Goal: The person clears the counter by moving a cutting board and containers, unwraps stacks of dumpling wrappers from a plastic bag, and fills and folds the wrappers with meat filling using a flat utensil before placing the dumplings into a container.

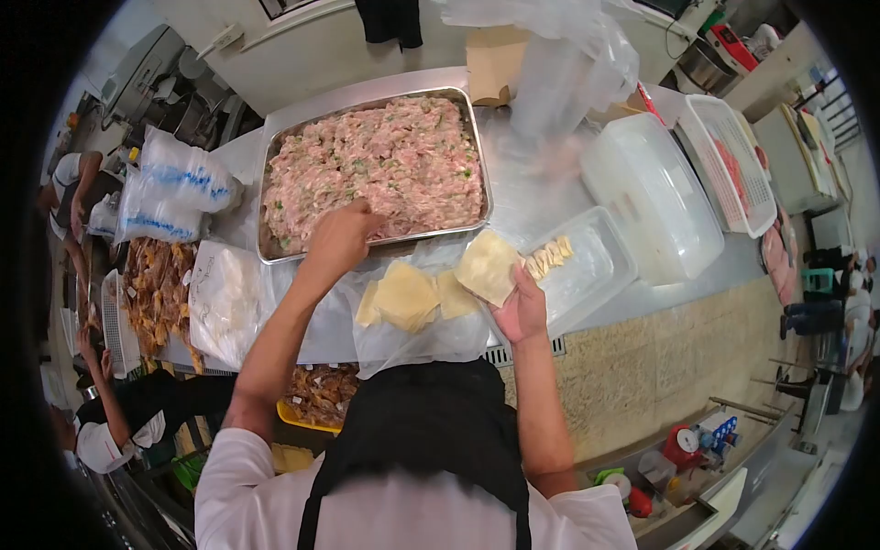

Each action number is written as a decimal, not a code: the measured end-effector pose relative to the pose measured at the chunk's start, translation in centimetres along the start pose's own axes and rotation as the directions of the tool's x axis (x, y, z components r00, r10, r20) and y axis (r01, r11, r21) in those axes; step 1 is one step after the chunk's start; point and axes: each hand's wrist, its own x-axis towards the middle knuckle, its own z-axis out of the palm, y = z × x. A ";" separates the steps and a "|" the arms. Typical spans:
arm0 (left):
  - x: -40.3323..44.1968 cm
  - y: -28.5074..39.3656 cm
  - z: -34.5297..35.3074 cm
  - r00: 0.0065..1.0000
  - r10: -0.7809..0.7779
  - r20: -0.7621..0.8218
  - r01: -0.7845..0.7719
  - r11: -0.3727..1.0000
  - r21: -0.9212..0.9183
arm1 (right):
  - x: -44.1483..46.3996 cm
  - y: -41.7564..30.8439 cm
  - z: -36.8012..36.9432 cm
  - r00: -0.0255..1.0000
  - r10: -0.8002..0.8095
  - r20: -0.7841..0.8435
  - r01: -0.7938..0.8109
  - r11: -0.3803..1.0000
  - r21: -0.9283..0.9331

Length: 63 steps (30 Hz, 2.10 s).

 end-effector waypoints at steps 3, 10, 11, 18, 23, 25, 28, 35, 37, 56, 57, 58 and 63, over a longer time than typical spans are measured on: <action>2.2 -0.7 1.4 0.991 0.109 0.076 -0.112 0.993 0.044 | -0.3 0.1 0.9 0.996 -0.071 -0.051 0.057 0.971 -0.232; 4.0 -3.0 2.4 0.941 0.286 0.179 -0.279 0.958 -0.064 | 0.1 -0.3 -0.4 0.997 -0.037 -0.072 0.028 0.991 -0.129; 4.1 -3.4 2.5 0.946 0.281 0.162 -0.244 0.945 -0.216 | 0.3 -0.1 -0.5 0.997 -0.026 -0.069 0.020 0.995 -0.095; 2.3 -4.3 0.6 0.897 -0.043 0.440 0.374 0.605 -0.703 | 2.9 2.2 0.4 0.977 -0.161 -0.142 0.148 0.984 -0.098; -0.3 -2.8 0.1 0.926 -0.069 0.370 0.354 0.495 -0.794 | 6.0 4.4 3.5 0.972 -0.034 -0.233 0.046 0.998 0.047; -1.2 -1.4 1.1 0.933 -0.097 0.345 0.352 0.436 -0.828 | 7.4 5.2 4.5 0.981 0.007 -0.192 0.004 0.998 0.057; -2.8 -0.6 5.3 0.980 0.071 -0.187 -0.160 0.838 -0.521 | 9.2 5.8 5.4 0.961 0.066 -0.268 -0.038 0.993 0.110; -5.3 3.3 -0.2 0.968 -0.030 -0.251 -0.108 0.849 -0.517 | 9.7 6.3 4.8 0.922 -0.110 -0.371 0.133 0.990 0.037; -5.1 3.5 1.2 0.979 -0.061 -0.193 -0.057 0.831 -0.553 | 9.8 6.3 5.8 0.933 -0.107 -0.344 0.125 0.992 0.031; -6.5 0.4 -1.0 0.955 -0.295 0.038 0.295 0.919 -0.262 | 7.7 3.0 3.2 0.907 -0.306 -0.289 0.251 0.945 -0.210; -5.9 0.6 -1.6 0.953 -0.298 0.043 0.299 0.916 -0.267 | 7.2 2.4 3.0 0.891 -0.351 -0.289 0.267 0.918 -0.293; -4.9 0.7 -2.1 0.979 -0.197 0.048 0.203 0.942 -0.268 | 7.0 2.0 2.8 0.876 -0.353 -0.329 0.265 0.922 -0.283; 1.3 0.5 0.0 0.979 0.046 0.198 -0.031 0.996 -0.078 | 5.9 1.5 3.3 0.882 -0.327 -0.341 0.250 0.935 -0.251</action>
